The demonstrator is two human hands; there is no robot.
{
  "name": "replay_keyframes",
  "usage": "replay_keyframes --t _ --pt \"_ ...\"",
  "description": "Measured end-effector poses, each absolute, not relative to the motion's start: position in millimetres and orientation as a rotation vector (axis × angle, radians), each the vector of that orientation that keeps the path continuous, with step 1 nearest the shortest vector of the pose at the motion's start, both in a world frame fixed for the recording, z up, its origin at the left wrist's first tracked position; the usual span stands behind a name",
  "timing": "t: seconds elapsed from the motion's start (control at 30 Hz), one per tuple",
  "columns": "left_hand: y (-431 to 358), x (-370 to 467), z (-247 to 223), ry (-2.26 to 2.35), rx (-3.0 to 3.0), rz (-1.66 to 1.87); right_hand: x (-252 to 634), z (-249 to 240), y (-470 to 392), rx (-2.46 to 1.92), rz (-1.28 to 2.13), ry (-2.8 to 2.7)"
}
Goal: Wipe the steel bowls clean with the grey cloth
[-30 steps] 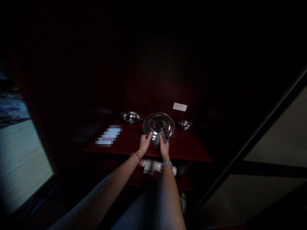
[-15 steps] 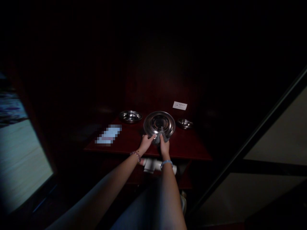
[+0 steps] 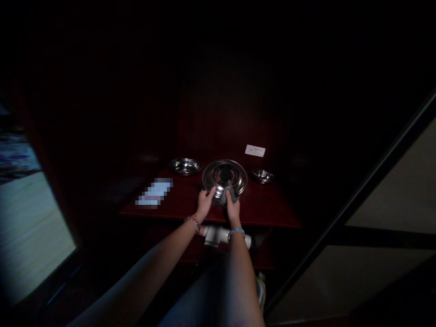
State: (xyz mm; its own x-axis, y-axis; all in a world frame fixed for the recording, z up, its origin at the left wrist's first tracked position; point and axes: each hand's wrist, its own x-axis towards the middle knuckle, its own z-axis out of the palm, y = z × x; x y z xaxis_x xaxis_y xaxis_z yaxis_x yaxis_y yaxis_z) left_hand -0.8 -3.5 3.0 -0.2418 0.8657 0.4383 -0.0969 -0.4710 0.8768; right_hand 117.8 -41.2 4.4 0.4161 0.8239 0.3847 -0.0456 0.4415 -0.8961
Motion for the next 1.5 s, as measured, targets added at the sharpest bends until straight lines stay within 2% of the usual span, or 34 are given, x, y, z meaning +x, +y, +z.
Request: replay_keyframes --t 0.33,0.63,1.2,1.5 --pt "-7.4 -0.7 3.9 1.113 1.42 1.73 119.9 4.8 -42.1 -0.974 0.665 -0.969" --pt "-6.7 2.2 -0.1 1.037 1.523 1.593 119.0 6.2 -44.4 -0.971 0.674 -0.957" --pt "-10.0 1.0 9.2 0.869 1.413 1.711 117.3 7.6 -44.1 -0.95 0.683 -0.977" --pt "-4.2 0.4 2.7 0.998 1.325 1.748 116.8 8.2 -46.1 -0.97 0.666 -0.972"
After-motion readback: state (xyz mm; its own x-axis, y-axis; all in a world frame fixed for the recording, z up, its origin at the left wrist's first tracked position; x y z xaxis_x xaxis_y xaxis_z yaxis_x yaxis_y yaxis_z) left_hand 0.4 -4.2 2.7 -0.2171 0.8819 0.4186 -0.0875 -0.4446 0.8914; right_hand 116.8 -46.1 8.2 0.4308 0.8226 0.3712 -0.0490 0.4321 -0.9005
